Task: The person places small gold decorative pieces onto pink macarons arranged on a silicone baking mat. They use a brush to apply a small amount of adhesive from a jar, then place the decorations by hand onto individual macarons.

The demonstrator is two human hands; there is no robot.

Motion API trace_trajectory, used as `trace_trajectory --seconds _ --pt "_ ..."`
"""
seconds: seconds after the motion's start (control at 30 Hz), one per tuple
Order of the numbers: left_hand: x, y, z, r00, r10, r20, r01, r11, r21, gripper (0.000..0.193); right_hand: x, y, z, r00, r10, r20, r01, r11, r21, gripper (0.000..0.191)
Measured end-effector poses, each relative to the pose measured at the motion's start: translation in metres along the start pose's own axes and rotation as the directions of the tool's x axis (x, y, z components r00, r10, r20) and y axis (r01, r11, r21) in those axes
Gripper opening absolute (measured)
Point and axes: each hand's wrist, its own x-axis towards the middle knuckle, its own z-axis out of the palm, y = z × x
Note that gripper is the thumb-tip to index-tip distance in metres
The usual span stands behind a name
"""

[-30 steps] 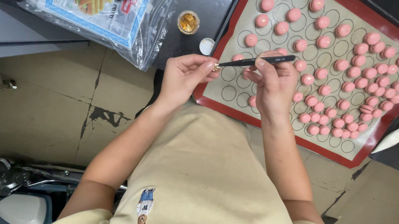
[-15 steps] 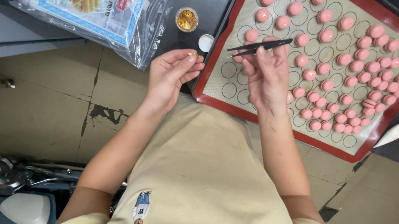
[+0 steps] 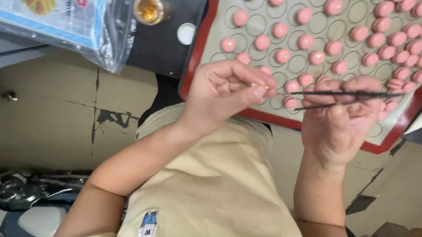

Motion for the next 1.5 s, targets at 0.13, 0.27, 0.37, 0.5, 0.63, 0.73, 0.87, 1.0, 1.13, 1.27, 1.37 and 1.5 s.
trace_trajectory --seconds 0.13,0.27,0.37,0.5,0.63,0.73,0.87,1.0,1.13,1.27,1.37,1.5 --pt "0.037 -0.071 0.048 0.998 0.057 0.018 -0.057 0.998 -0.005 0.004 0.017 -0.029 -0.068 0.996 -0.072 0.058 0.083 0.974 -0.212 0.036" --pt "0.082 -0.149 0.097 0.996 0.039 -0.075 -0.039 0.999 0.008 0.003 0.041 -0.063 -0.149 0.988 -0.084 0.128 0.131 0.896 -0.425 0.034" --pt "0.110 -0.197 0.123 0.992 -0.016 -0.129 0.016 1.000 -0.003 0.004 0.054 -0.079 -0.201 0.997 -0.001 0.075 0.027 0.938 -0.347 0.032" --pt "0.128 -0.239 0.145 0.993 -0.025 -0.119 0.014 0.996 -0.089 0.004 0.066 -0.084 -0.255 0.964 0.239 -0.118 -0.235 0.971 0.050 0.036" --pt "0.140 -0.261 0.152 0.977 -0.067 -0.202 0.067 0.998 -0.008 0.002 0.068 -0.074 -0.286 0.989 0.138 -0.049 -0.142 0.986 -0.090 0.031" --pt "0.149 -0.268 0.152 0.976 -0.062 -0.207 0.077 0.995 0.067 0.002 0.068 -0.072 -0.299 1.000 0.003 0.008 0.000 0.943 -0.332 0.028" --pt "0.153 -0.276 0.154 0.984 0.003 -0.179 0.017 0.994 0.112 0.005 0.067 -0.079 -0.306 0.995 -0.039 0.095 0.080 0.874 -0.479 0.030" --pt "0.155 -0.276 0.152 0.989 0.015 -0.148 0.001 0.995 0.105 0.006 0.072 -0.085 -0.307 0.987 -0.019 0.161 0.106 0.828 -0.551 0.030" --pt "0.158 -0.271 0.152 0.988 -0.013 -0.156 0.035 0.989 0.141 0.006 0.076 -0.088 -0.304 0.985 0.007 0.171 0.092 0.821 -0.563 0.029" --pt "0.160 -0.266 0.157 0.986 -0.002 -0.165 0.039 0.974 0.223 0.008 0.080 -0.090 -0.304 0.986 0.004 0.164 0.094 0.803 -0.589 0.029" --pt "0.161 -0.263 0.160 0.983 -0.011 -0.181 0.060 0.962 0.266 0.009 0.083 -0.090 -0.305 0.983 -0.009 0.183 0.121 0.782 -0.612 0.029" --pt "0.164 -0.262 0.161 0.985 0.003 -0.171 0.040 0.968 0.249 0.009 0.085 -0.088 -0.306 0.986 -0.010 0.169 0.110 0.796 -0.595 0.029"
